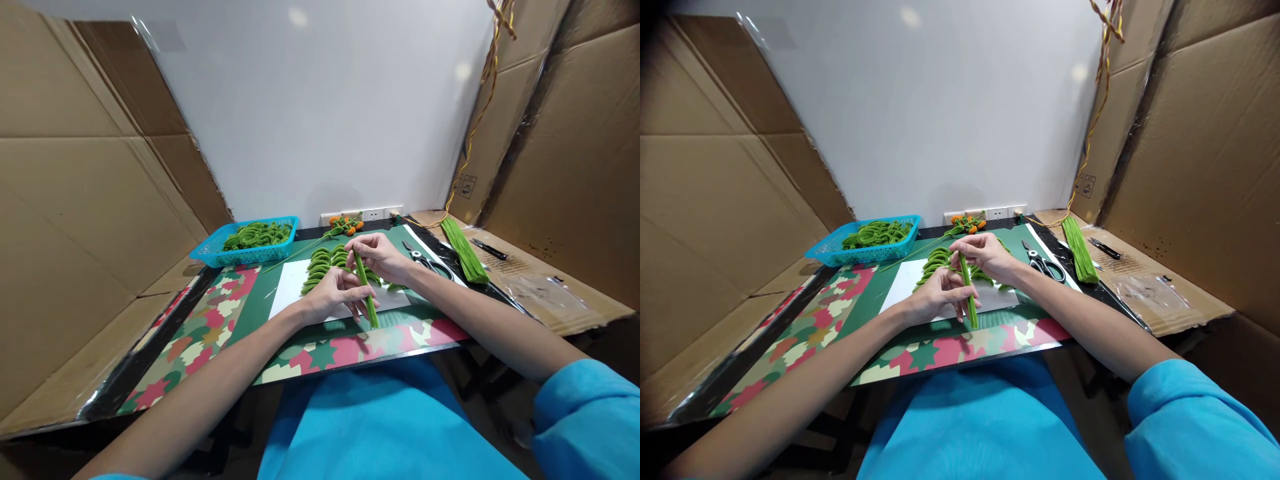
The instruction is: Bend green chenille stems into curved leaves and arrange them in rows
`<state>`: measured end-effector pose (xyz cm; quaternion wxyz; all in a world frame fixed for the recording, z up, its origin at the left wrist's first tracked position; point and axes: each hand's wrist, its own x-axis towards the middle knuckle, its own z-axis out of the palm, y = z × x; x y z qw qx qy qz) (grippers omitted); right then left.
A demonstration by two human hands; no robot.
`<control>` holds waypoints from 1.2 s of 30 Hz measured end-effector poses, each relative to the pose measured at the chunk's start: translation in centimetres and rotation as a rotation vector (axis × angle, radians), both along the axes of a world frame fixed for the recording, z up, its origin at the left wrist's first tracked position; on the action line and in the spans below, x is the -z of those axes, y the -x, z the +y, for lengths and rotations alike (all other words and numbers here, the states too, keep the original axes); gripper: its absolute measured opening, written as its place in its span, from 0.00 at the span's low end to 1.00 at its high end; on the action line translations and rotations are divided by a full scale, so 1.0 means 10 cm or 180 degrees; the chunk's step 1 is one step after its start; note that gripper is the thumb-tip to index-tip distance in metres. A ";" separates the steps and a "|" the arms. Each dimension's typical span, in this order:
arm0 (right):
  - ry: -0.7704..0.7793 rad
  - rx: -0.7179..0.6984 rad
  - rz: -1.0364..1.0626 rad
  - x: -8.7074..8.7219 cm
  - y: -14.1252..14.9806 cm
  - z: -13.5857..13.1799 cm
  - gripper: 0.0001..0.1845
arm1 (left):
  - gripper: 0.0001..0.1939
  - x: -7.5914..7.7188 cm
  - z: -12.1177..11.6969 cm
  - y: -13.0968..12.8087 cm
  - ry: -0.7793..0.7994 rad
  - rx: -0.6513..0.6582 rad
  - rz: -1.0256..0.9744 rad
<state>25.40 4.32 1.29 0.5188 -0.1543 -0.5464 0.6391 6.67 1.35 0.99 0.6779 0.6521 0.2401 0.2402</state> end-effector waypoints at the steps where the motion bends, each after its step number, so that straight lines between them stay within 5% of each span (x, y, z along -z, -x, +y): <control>1: 0.0001 0.0006 -0.0011 0.00 0.00 0.00 0.23 | 0.21 0.00 0.00 0.00 -0.0006 -0.0025 -0.0013; 36: 0.0008 -0.0082 -0.0087 0.04 -0.01 0.05 0.26 | 0.25 0.01 -0.01 -0.01 -0.0140 -0.0089 0.0162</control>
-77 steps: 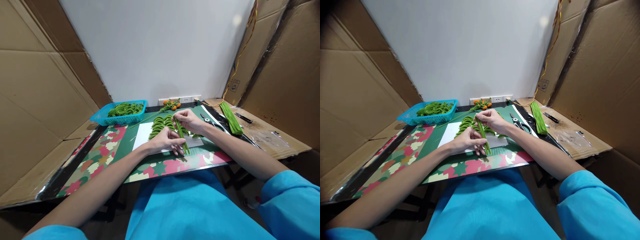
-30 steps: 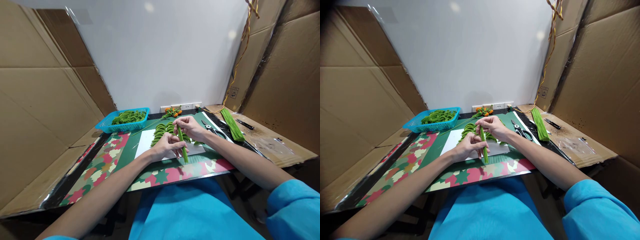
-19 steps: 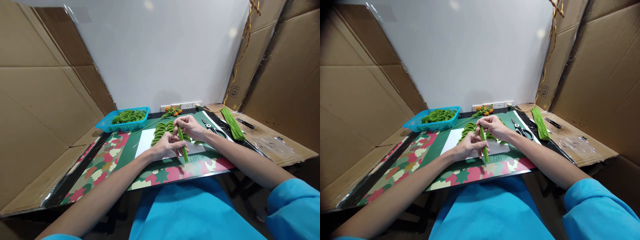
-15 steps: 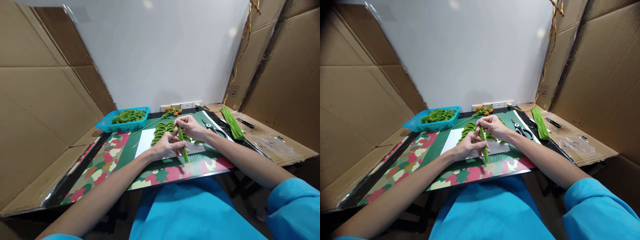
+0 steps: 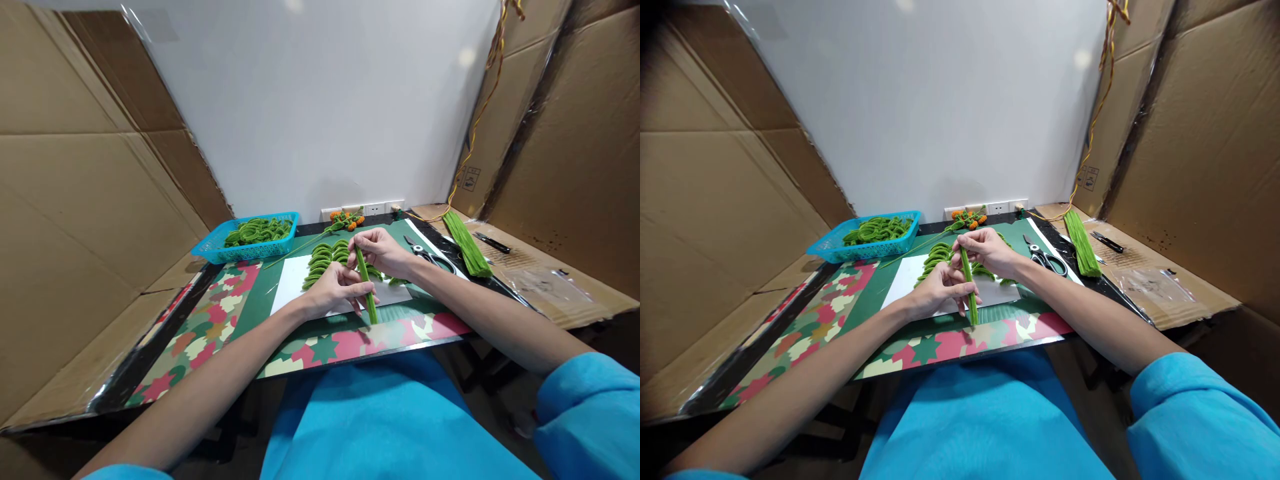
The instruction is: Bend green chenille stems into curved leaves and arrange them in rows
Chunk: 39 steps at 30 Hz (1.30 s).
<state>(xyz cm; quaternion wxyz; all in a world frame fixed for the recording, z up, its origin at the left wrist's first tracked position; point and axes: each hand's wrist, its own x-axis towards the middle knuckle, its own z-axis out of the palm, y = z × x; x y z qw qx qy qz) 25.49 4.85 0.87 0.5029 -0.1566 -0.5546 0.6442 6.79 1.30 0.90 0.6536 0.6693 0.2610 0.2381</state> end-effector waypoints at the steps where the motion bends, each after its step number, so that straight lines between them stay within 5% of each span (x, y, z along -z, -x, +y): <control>1: 0.0000 0.0001 -0.0010 0.00 0.00 0.00 0.26 | 0.25 0.00 0.00 0.00 -0.0005 -0.0002 0.0012; 39: -0.0199 0.0274 -0.0217 -0.03 -0.02 -0.02 0.25 | 0.23 0.02 0.03 0.03 -0.0078 -0.0255 0.0152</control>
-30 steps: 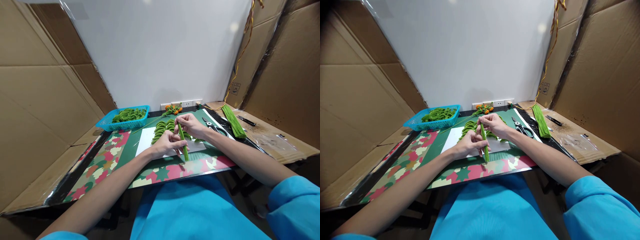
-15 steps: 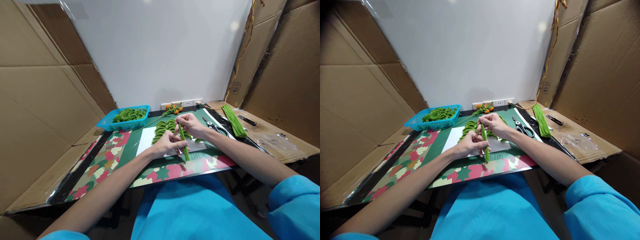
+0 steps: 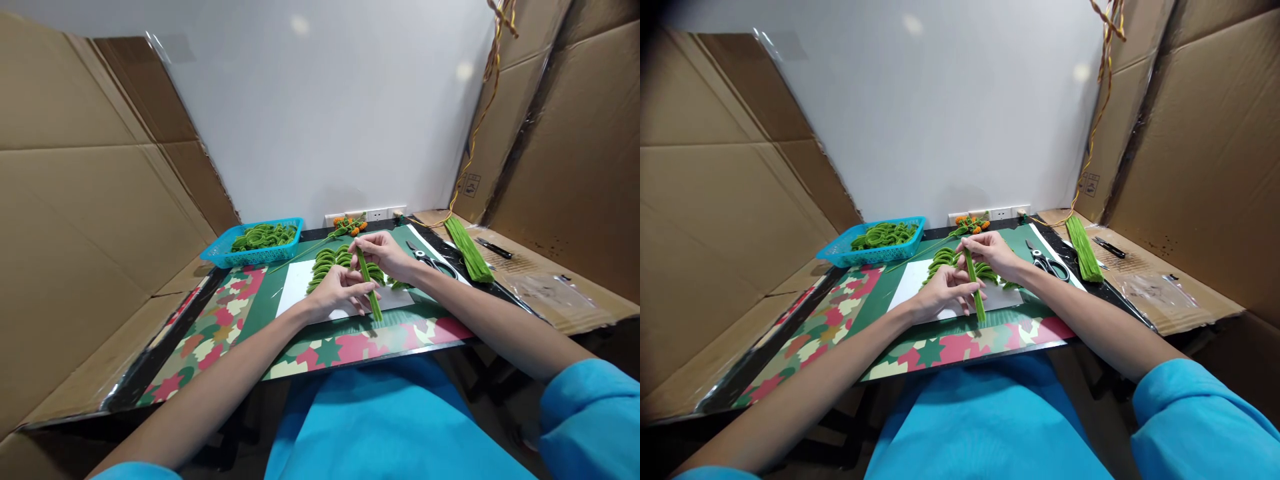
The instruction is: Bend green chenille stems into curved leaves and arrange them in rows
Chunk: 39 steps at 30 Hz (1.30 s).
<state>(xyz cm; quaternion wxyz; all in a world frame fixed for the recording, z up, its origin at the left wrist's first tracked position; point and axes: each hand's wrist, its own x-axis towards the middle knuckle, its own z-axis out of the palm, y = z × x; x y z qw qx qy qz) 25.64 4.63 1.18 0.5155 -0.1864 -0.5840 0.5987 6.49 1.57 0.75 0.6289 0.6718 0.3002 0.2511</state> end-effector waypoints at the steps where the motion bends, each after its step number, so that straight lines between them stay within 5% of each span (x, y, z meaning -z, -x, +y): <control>1: -0.0017 0.0020 -0.0017 0.00 -0.01 0.00 0.24 | 0.24 0.00 0.01 0.00 -0.0003 -0.0037 -0.0022; 19: -0.0496 0.0407 -0.0398 0.02 -0.04 0.03 0.22 | 0.24 -0.04 0.03 -0.03 -0.0196 -0.0705 -0.0384; 39: -0.0539 0.0104 -0.0478 0.05 -0.07 0.05 0.25 | 0.23 -0.10 0.01 -0.02 -0.0176 -0.0540 -0.0409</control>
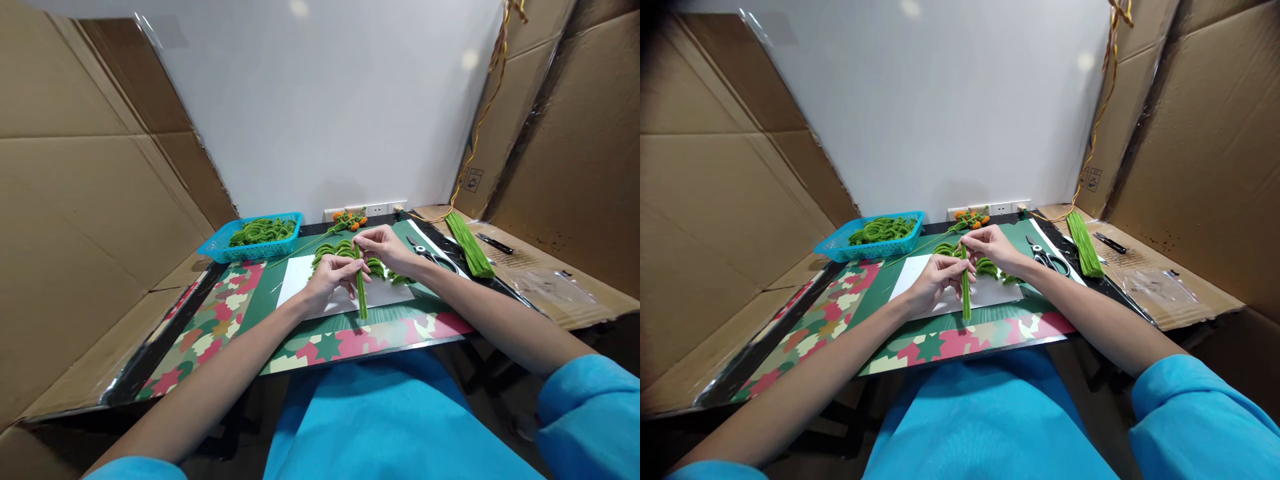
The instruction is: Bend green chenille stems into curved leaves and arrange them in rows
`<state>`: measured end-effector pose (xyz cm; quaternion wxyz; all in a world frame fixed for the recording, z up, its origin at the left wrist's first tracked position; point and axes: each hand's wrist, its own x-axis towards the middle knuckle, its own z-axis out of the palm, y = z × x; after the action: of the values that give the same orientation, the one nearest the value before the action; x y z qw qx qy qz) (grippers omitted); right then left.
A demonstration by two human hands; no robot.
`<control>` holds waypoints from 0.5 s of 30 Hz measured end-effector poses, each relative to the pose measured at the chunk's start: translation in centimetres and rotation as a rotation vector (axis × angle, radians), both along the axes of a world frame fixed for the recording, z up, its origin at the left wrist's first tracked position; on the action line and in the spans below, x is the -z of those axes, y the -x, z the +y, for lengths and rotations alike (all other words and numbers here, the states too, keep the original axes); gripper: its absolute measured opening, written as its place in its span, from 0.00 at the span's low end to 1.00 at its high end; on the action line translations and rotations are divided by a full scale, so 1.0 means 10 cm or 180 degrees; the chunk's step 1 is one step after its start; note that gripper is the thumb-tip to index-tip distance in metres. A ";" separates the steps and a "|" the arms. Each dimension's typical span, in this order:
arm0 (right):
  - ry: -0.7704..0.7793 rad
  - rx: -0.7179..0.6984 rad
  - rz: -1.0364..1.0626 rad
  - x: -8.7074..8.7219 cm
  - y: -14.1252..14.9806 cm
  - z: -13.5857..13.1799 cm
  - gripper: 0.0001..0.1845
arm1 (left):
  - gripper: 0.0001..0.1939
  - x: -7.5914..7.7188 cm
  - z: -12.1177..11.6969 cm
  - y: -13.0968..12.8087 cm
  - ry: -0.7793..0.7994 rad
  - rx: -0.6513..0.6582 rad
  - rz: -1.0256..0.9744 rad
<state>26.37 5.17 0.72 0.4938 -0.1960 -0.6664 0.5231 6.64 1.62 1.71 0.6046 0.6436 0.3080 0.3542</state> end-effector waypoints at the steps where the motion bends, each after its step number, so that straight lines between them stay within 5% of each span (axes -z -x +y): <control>1: -0.0015 0.0012 -0.0009 0.01 0.00 0.00 0.25 | 0.23 -0.01 0.00 0.00 0.0001 0.0000 0.0003; 9: -0.0285 0.0220 -0.0710 -0.17 -0.13 -0.03 0.27 | 0.22 -0.03 -0.04 -0.02 0.0022 0.0002 0.0011; 10: -0.0409 0.0449 -0.1051 -0.22 -0.19 -0.02 0.26 | 0.21 -0.04 -0.04 -0.02 0.0027 -0.0007 -0.0004; 12: -0.1029 0.1614 -0.2541 -0.30 -0.35 0.00 0.27 | 0.22 -0.05 -0.04 -0.03 0.0042 -0.0032 -0.0052; 15: -0.1002 0.2329 -0.3362 -0.37 -0.64 0.08 0.21 | 0.26 -0.05 -0.03 -0.04 0.0058 -0.0049 -0.0112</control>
<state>32.79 5.97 4.47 0.2692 -0.5655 -0.7779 0.0516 7.08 1.36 2.21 0.6130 0.6294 0.3055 0.3672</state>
